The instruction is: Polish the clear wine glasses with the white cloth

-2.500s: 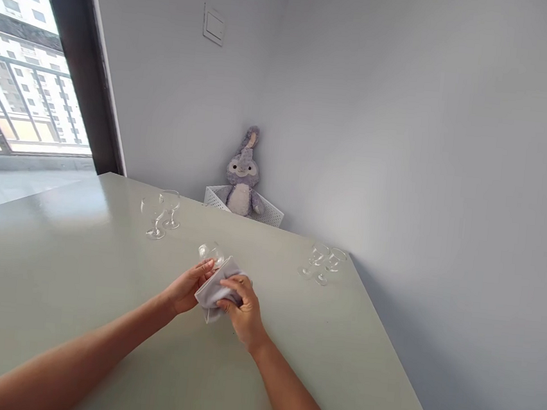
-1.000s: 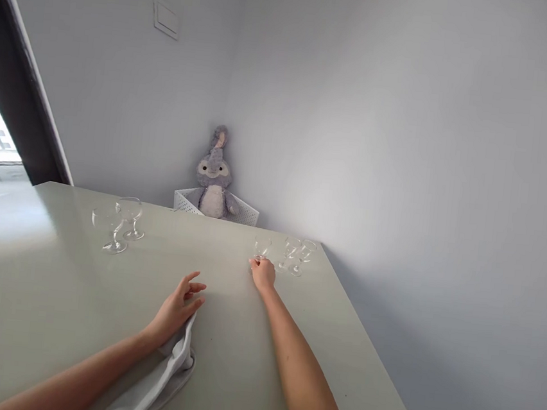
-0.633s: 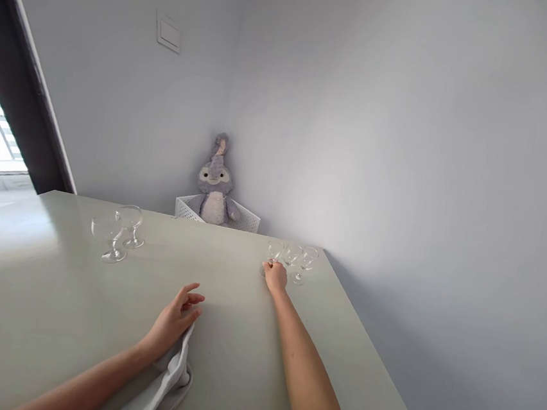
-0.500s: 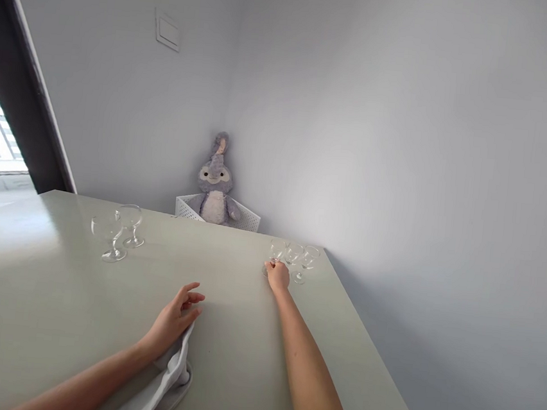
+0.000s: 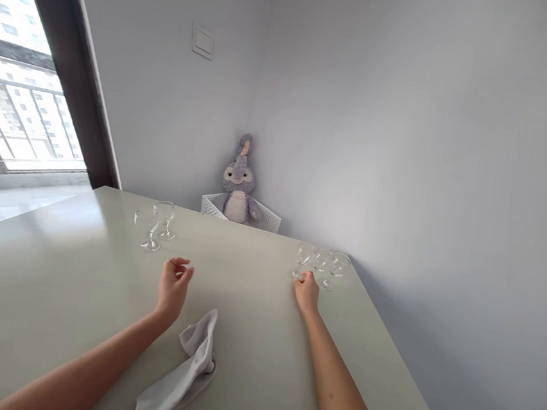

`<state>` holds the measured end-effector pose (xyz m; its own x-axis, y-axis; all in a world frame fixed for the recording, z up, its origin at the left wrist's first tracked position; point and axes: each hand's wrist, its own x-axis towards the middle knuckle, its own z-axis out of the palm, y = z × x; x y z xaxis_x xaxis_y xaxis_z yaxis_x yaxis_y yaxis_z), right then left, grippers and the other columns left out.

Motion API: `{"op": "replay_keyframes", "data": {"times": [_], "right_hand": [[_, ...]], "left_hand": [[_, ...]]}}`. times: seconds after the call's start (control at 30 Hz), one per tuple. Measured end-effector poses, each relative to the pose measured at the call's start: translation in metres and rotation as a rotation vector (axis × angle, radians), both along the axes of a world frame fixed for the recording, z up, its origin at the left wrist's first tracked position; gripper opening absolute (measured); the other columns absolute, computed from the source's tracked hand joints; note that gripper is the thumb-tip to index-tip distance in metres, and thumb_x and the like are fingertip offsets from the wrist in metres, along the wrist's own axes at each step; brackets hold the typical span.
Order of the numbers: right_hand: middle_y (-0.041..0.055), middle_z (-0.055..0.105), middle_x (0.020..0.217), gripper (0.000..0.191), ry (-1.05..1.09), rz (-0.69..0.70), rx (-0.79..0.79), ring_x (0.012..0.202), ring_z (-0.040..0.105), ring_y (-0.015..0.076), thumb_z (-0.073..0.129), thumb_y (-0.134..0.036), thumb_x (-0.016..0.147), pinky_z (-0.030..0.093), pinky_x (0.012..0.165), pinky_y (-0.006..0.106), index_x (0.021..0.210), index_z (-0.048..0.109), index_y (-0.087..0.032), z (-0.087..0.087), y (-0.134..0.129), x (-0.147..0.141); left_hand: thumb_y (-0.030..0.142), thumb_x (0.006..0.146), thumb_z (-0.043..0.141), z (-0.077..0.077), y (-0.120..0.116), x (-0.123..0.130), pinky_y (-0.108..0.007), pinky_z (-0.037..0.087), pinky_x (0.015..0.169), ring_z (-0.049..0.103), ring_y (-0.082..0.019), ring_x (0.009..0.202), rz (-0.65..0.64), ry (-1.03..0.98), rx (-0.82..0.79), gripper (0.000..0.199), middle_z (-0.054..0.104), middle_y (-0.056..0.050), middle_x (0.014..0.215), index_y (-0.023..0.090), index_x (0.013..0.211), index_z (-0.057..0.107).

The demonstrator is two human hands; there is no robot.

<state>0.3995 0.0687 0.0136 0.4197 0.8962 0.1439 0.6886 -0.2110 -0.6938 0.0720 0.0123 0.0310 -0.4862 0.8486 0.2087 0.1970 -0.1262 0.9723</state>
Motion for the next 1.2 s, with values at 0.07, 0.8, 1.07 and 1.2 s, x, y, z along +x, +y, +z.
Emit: {"op": "replay_keyframes", "data": {"times": [0.07,0.8,1.07,1.2], "right_hand": [[0.0072,0.058,0.077,0.029,0.019,0.021,0.010,0.068,0.054,0.0185,0.045,-0.030,0.074,0.037,0.061,0.029,0.096,0.054,-0.014,0.004,-0.018,-0.007],[-0.0037,0.046,0.057,0.015,0.996,0.531,-0.248,0.052,0.042,0.0102,0.053,-0.032,0.067,0.032,0.049,0.021,0.067,0.049,-0.018,0.032,-0.117,-0.155],[0.0031,0.062,0.076,0.034,1.047,0.230,-0.016,0.068,0.058,0.0200,0.057,-0.043,0.066,0.047,0.059,0.030,0.090,0.054,-0.018,0.019,-0.104,-0.135],[0.0045,0.061,0.094,0.044,0.745,0.175,0.207,0.081,0.059,0.0211,0.056,-0.040,0.070,0.048,0.067,0.031,0.108,0.049,-0.020,0.030,-0.105,-0.123]], "left_hand": [[0.031,0.076,0.047,0.004,0.013,-0.022,-0.028,0.044,0.063,0.050,-0.013,0.068,0.180,-0.027,-0.023,0.026,0.043,0.001,0.076,0.022,0.099,0.039],[0.041,0.066,0.062,0.016,0.067,-0.083,-0.029,0.043,0.063,0.057,-0.017,0.073,0.048,0.169,-0.167,0.046,0.062,-0.004,0.086,0.020,0.104,0.047],[0.039,0.075,0.050,0.024,0.011,-0.008,-0.031,0.041,0.070,0.055,-0.017,0.079,-0.167,0.500,0.030,0.034,0.059,0.000,0.086,0.023,0.105,0.042],[0.036,0.078,0.045,0.010,-0.002,0.006,-0.027,0.042,0.061,0.052,-0.013,0.064,-0.265,0.499,-0.005,0.042,0.055,0.001,0.084,0.024,0.117,0.033]]}}
